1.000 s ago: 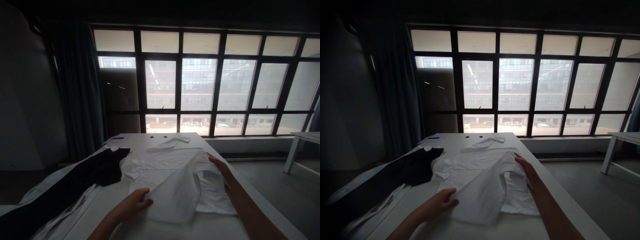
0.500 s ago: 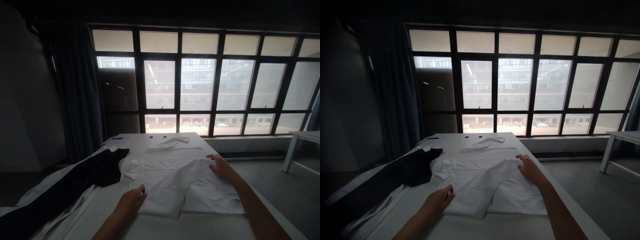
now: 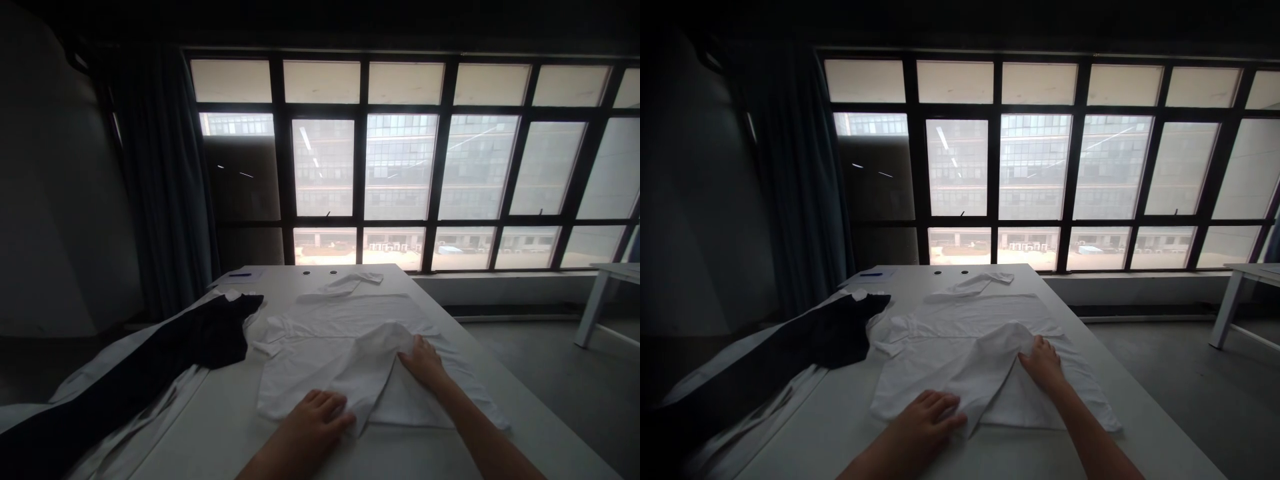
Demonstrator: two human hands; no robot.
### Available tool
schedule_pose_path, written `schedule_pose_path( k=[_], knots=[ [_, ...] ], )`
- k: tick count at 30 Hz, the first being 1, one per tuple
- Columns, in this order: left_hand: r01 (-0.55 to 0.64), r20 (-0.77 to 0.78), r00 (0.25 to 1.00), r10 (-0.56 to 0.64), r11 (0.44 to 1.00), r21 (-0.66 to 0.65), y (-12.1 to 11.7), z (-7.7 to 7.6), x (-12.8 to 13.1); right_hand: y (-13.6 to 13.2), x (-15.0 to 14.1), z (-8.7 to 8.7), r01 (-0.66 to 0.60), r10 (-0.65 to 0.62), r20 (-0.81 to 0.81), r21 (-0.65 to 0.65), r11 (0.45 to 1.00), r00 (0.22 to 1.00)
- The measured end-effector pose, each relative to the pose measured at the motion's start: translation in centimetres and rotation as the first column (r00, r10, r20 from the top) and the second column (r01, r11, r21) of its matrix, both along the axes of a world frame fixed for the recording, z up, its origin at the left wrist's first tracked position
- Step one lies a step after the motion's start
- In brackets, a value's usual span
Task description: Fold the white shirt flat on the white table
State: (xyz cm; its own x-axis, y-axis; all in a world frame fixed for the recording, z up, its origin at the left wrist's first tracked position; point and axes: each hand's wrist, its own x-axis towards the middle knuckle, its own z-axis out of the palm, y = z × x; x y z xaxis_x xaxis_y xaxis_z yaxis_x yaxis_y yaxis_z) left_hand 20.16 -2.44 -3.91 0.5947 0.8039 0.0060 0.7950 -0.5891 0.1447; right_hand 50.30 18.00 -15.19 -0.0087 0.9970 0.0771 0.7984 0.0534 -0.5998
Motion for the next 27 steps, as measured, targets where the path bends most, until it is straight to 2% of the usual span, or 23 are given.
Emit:
schedule_pose_path(
  k=[3, 7, 11, 14, 16, 19, 22, 25, 27],
  knots=[
    [0.069, -0.026, 0.997, -0.068, 0.997, 0.034, 0.5, -0.9, 0.4, -0.6, -0.6, -0.9, -0.039, 0.040, 0.028, -0.024, 0.999, 0.999],
    [0.097, -0.065, 0.994, -0.090, 0.989, 0.108, 0.9, -2.0, 1.4, -0.8, -1.5, -1.1, -0.092, 0.091, -0.047, -0.013, 0.996, 0.995],
    [0.025, -0.115, 0.993, -0.007, 0.988, 0.153, 1.5, -3.3, 1.1, -0.5, -1.7, -0.8, -0.181, 0.180, -0.240, 0.018, 0.983, 0.954],
    [0.008, -0.135, 0.990, 0.029, 0.965, 0.263, 2.2, -3.7, 0.2, -0.1, -1.5, -0.2, -0.232, 0.226, -0.437, 0.041, 0.972, 0.870],
    [0.052, -0.121, 0.993, -0.006, 0.924, 0.378, 2.5, -3.5, -0.2, 0.2, -1.3, 0.2, -0.219, 0.198, -0.570, 0.033, 0.975, 0.797],
    [0.082, -0.064, 0.996, -0.057, 0.845, 0.528, 2.1, -2.2, 0.0, 0.7, -0.7, 1.0, -0.131, 0.084, -0.728, -0.009, 0.991, 0.680],
    [0.178, -0.074, 0.983, -0.167, 0.793, 0.583, 0.8, -0.6, 1.0, 1.4, 0.0, 1.5, -0.011, -0.022, -0.812, -0.034, 0.999, 0.584],
    [0.299, -0.124, 0.952, -0.280, 0.762, 0.575, -0.4, 0.4, 2.2, 2.1, 0.6, 1.3, 0.068, -0.091, -0.826, -0.064, 0.996, 0.557],
    [0.341, -0.139, 0.937, -0.322, 0.748, 0.569, -0.7, 0.4, 3.0, 2.3, 0.6, 0.8, 0.064, -0.114, -0.795, -0.094, 0.993, 0.595]
  ],
)
